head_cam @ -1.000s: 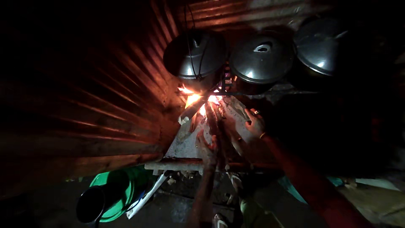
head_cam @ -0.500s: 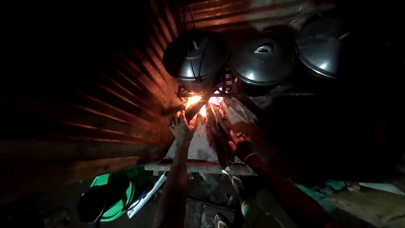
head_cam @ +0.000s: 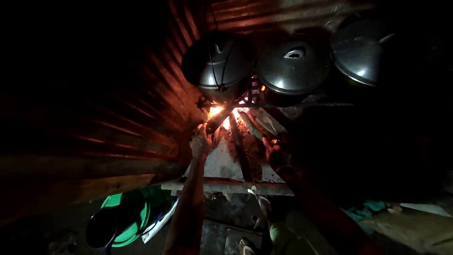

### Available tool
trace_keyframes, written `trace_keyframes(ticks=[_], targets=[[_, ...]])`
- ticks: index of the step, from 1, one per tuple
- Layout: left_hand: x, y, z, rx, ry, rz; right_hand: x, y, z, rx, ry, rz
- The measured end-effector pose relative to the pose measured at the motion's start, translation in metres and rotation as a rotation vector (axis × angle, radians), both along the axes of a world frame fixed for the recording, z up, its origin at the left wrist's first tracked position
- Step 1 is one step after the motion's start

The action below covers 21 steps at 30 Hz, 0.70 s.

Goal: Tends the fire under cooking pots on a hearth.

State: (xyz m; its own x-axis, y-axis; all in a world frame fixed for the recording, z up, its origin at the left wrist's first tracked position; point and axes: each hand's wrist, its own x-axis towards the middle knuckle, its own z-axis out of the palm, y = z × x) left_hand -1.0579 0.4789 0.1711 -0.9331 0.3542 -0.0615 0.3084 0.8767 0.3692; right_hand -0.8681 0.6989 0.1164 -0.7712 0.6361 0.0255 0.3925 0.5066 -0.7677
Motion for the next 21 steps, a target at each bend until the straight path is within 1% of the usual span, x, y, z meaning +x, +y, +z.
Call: trace_keyframes(ticks=[1, 2, 5, 6, 8, 11, 12, 15, 17, 19, 21], targets=[[-0.002, -0.001, -0.001, 0.017, 0.001, -0.012, -0.001, 0.001, 0.000, 0.086, 0.012, 0.013], [-0.002, -0.002, 0.000, 0.028, 0.000, -0.022, -0.001, 0.003, -0.001, 0.111, 0.003, 0.021], [-0.002, 0.000, 0.010, 0.010, -0.059, -0.027, -0.003, 0.006, 0.001, 0.106, -0.123, 0.063], [-0.003, 0.000, 0.010, 0.008, -0.073, -0.019, -0.005, 0.007, 0.001, 0.081, -0.124, 0.064], [-0.006, -0.001, 0.007, 0.007, -0.072, -0.020, -0.010, 0.008, 0.002, -0.040, -0.090, 0.012], [-0.005, 0.000, 0.011, -0.019, -0.099, -0.021, -0.015, 0.009, 0.008, -0.219, -0.058, -0.076], [-0.003, 0.002, 0.013, -0.017, -0.095, -0.012, -0.015, 0.009, 0.007, -0.243, -0.046, -0.098], [0.007, 0.007, 0.021, 0.023, 0.005, 0.047, -0.016, 0.010, -0.003, -0.218, 0.002, -0.135], [0.017, 0.008, 0.021, 0.111, 0.167, 0.096, -0.016, 0.009, -0.003, -0.201, -0.001, -0.146], [0.028, 0.009, 0.015, 0.181, 0.319, 0.132, -0.019, 0.010, 0.004, -0.213, -0.033, -0.147], [0.038, 0.010, 0.005, 0.219, 0.362, 0.141, -0.018, 0.011, 0.009, -0.233, -0.104, -0.102]])
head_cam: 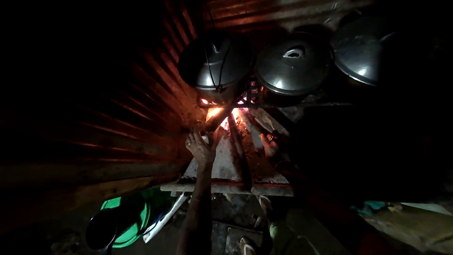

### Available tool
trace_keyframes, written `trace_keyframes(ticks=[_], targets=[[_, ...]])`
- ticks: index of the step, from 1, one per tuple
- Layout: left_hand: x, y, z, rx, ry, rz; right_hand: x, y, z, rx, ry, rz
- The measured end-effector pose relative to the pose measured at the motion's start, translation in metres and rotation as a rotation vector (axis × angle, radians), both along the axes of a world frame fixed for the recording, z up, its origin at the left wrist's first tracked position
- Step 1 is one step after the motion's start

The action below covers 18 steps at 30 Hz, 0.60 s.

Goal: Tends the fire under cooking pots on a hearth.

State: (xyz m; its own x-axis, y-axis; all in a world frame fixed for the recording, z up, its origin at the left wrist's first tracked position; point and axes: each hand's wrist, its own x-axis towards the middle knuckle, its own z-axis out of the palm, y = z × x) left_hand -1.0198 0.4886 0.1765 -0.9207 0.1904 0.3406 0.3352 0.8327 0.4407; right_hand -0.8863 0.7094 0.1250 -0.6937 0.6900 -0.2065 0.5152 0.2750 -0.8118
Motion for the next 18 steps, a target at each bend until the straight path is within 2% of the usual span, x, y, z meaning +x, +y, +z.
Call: trace_keyframes(ticks=[2, 4, 7, 9, 12, 15, 18], targets=[[0.006, -0.002, -0.007, 0.013, -0.016, -0.018, -0.001, 0.000, -0.002, -0.029, -0.031, 0.033], [0.005, 0.000, -0.008, -0.019, -0.065, -0.034, 0.001, 0.003, -0.015, 0.067, -0.032, 0.082], [-0.010, 0.008, 0.000, -0.176, -0.187, -0.072, 0.011, 0.002, -0.036, 0.458, 0.044, 0.229], [-0.026, 0.015, 0.006, -0.292, -0.280, -0.098, 0.011, 0.003, -0.046, 0.610, 0.104, 0.264], [-0.038, 0.021, 0.006, -0.337, -0.284, -0.127, 0.014, 0.006, -0.035, 0.610, 0.003, 0.324], [-0.042, 0.018, -0.001, -0.361, -0.255, -0.145, 0.020, -0.002, -0.022, 0.608, 0.033, 0.358], [-0.046, 0.013, -0.014, -0.387, -0.227, -0.141, 0.029, -0.030, -0.002, 0.455, 0.016, 0.471]])
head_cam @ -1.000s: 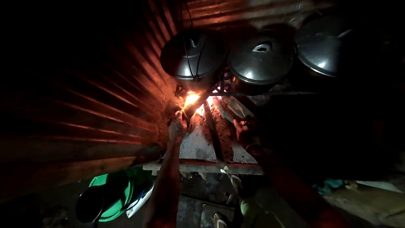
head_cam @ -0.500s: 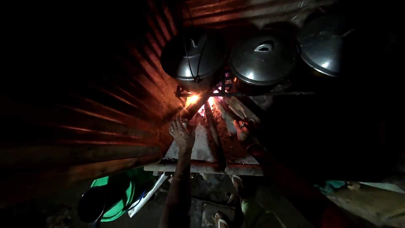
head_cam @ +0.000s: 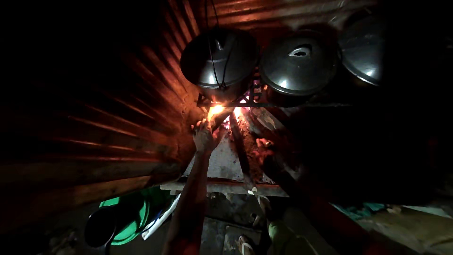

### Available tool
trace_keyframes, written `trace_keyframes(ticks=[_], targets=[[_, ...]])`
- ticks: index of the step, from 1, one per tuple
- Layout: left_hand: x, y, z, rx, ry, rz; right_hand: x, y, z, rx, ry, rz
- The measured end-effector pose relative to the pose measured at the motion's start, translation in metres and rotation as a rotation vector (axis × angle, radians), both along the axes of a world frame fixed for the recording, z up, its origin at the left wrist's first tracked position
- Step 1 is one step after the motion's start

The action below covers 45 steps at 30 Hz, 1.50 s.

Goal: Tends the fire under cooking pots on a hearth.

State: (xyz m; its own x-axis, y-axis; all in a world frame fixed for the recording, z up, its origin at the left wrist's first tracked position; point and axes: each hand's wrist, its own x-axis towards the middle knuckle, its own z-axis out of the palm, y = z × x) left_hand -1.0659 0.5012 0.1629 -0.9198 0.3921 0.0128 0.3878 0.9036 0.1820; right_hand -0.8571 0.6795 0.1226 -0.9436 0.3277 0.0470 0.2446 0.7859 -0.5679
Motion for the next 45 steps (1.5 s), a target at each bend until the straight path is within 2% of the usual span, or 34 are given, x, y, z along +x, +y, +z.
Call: trace_keyframes(ticks=[2, 5, 7, 9, 12, 16, 25, 31, 35, 38, 42, 45], targets=[[0.000, 0.000, 0.001, 0.011, -0.030, 0.006, -0.005, -0.026, 0.017, -0.076, -0.139, 0.037], [-0.008, -0.005, -0.016, 0.009, 0.036, -0.025, -0.024, -0.046, 0.028, -0.211, -0.431, 0.038], [-0.009, -0.006, -0.017, -0.022, 0.036, -0.025, -0.030, -0.050, 0.029, -0.275, -0.494, 0.008], [-0.006, -0.006, -0.014, -0.016, 0.051, -0.015, -0.027, -0.050, 0.028, -0.277, -0.457, -0.027], [0.003, -0.004, 0.020, 0.031, -0.027, 0.020, -0.021, -0.041, 0.038, -0.234, -0.439, -0.028], [0.006, -0.008, 0.031, 0.041, 0.009, 0.027, -0.022, -0.016, 0.044, -0.171, -0.511, 0.041], [0.008, -0.001, 0.023, -0.072, -0.082, 0.092, -0.023, -0.003, 0.022, -0.091, -0.384, 0.028], [0.007, -0.005, -0.004, 0.027, 0.089, 0.073, -0.025, -0.003, 0.009, -0.031, -0.315, 0.027], [0.010, -0.002, 0.019, 0.058, -0.045, 0.107, -0.026, -0.003, 0.006, -0.025, -0.273, 0.013], [0.016, -0.005, 0.031, 0.140, -0.086, 0.128, -0.031, -0.003, 0.010, -0.092, -0.356, 0.015], [0.022, -0.014, 0.022, 0.190, 0.012, 0.114, -0.029, -0.007, -0.002, -0.024, -0.249, -0.005], [0.055, -0.023, 0.021, 0.368, 0.139, 0.082, -0.028, -0.009, 0.002, -0.038, -0.282, -0.016]])
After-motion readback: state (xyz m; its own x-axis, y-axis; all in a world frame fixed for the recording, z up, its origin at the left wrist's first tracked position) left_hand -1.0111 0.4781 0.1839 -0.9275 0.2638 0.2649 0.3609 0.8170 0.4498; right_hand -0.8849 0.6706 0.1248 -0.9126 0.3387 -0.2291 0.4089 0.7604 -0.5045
